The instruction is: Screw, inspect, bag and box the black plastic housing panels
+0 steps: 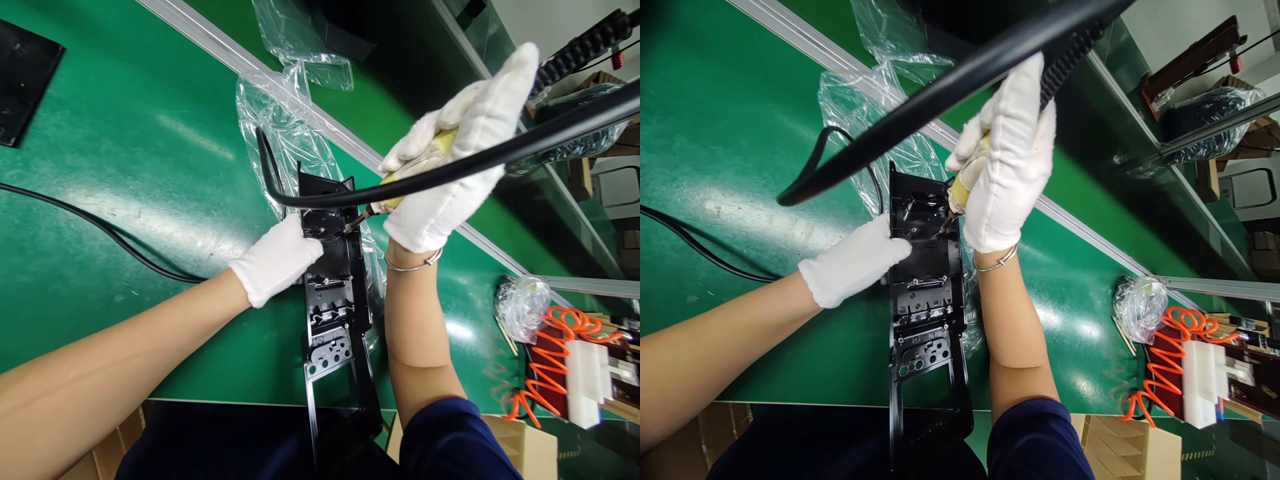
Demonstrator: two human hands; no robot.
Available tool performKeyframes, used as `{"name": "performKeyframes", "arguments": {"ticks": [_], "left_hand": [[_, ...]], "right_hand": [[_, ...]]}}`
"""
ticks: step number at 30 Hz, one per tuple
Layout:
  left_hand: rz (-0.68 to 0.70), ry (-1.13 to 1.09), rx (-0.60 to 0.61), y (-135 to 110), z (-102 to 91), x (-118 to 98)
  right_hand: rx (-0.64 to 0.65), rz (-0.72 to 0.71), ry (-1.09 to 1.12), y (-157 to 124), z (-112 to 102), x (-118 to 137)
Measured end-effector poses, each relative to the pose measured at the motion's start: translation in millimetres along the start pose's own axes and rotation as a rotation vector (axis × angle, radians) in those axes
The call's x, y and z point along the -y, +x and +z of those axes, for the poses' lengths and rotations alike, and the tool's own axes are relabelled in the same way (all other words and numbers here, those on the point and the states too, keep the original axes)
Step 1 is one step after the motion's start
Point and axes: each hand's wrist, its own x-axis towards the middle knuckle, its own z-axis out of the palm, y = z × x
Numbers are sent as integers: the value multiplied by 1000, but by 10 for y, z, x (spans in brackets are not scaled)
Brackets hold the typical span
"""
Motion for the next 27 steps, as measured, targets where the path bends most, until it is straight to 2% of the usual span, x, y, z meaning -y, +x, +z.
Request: {"name": "performKeyframes", "arguments": {"ticks": [4, 9, 14, 21, 27], "left_hand": [[11, 63, 16, 5, 2, 10], [15, 63, 20, 11, 10, 4], [-21, 76, 18, 1, 17, -6], [-23, 89, 6, 6, 9, 6], [-41, 91, 4, 4, 8, -8]], "right_hand": [[50, 42, -88, 4, -14, -24], [19, -62, -224, 47, -21, -140], [1, 106, -219, 65, 0, -180], [-33, 62, -188, 68, 21, -162], [-14, 80, -322, 73, 24, -178]]}}
